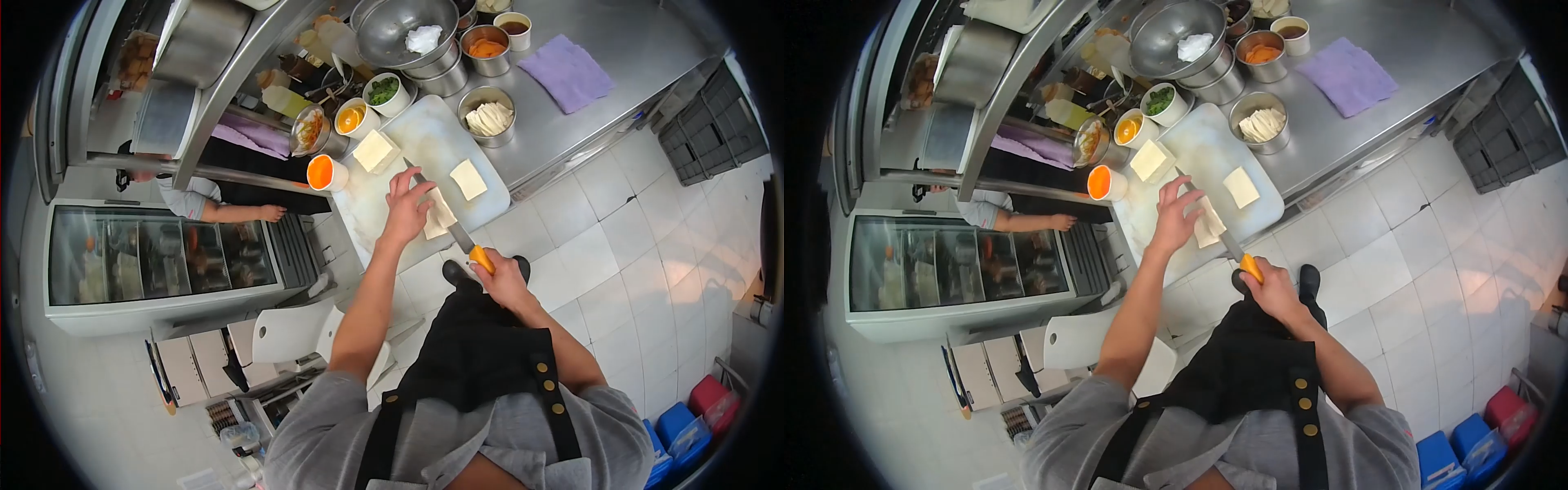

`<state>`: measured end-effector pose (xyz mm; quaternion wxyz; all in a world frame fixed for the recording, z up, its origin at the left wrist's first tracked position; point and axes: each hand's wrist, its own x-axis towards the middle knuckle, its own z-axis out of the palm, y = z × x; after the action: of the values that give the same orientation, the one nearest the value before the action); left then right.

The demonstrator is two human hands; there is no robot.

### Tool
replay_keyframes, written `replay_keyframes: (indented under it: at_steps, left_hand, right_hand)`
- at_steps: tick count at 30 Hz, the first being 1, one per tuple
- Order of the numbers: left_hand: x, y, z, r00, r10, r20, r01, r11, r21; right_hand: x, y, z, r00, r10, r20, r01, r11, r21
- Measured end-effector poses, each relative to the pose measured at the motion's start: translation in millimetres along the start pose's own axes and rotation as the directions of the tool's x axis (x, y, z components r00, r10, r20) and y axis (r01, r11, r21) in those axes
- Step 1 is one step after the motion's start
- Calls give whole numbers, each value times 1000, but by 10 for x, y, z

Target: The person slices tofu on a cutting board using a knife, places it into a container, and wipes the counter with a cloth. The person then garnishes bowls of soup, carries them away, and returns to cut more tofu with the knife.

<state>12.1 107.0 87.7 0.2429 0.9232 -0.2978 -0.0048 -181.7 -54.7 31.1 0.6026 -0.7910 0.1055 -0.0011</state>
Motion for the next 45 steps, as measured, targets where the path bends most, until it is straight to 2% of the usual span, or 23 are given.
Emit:
replay_keyframes:
  at_steps: [2,4,6,7,11,13,14,16,17,19,23,25,31,34,37,45]
  left_hand:
    - [154,-31,-19,997,42,59,-44,999,32]
    - [270,-54,-7,969,234,84,-233,972,-24]
    - [357,-31,22,953,289,91,-284,957,-65]
    - [388,12,17,937,336,96,-326,940,-102]
    - [451,140,2,924,360,128,-347,931,-115]
    - [455,147,17,929,278,245,-236,954,-186]
    - [474,149,45,927,283,246,-241,952,-186]
    - [538,141,150,928,122,352,0,945,-328]
    - [594,129,215,927,131,351,-9,944,-329]
    - [727,98,338,913,-2,408,160,922,-353]
    - [915,6,498,921,33,388,130,913,-387]
    - [1004,-16,477,880,-7,474,146,956,-256]
    - [954,324,141,851,11,525,88,983,-164]
    - [814,345,59,834,77,546,82,962,-261]
    - [900,179,175,849,106,518,39,965,-260]
    - [1178,-19,464,837,58,544,47,983,-176]
  right_hand:
    - [14,-40,-99,1000,17,-16,-17,1000,-22]
    - [23,-33,-159,999,37,-33,-38,998,-42]
    - [39,3,-207,995,-29,-92,24,998,-50]
    - [46,5,-240,995,-28,-99,23,998,-52]
    - [67,59,-339,991,7,-134,-12,999,-36]
    - [75,76,-381,987,20,-160,-28,999,-43]
    - [80,63,-419,986,30,-166,-41,997,-62]
    - [82,89,-459,983,39,-181,-55,995,-80]
    - [95,133,-472,979,6,-203,-31,992,-120]
    - [115,192,-516,973,-32,-230,-7,986,-164]
    - [59,267,-586,968,-57,-246,4,977,-214]
    - [30,277,-602,968,-62,-243,2,971,-238]
    - [-43,251,-655,967,-37,-254,-21,974,-224]
    - [-80,276,-676,958,-57,-279,-6,975,-221]
    - [-98,282,-698,963,-60,-263,4,977,-211]
    - [-107,240,-705,968,-51,-247,-8,973,-232]
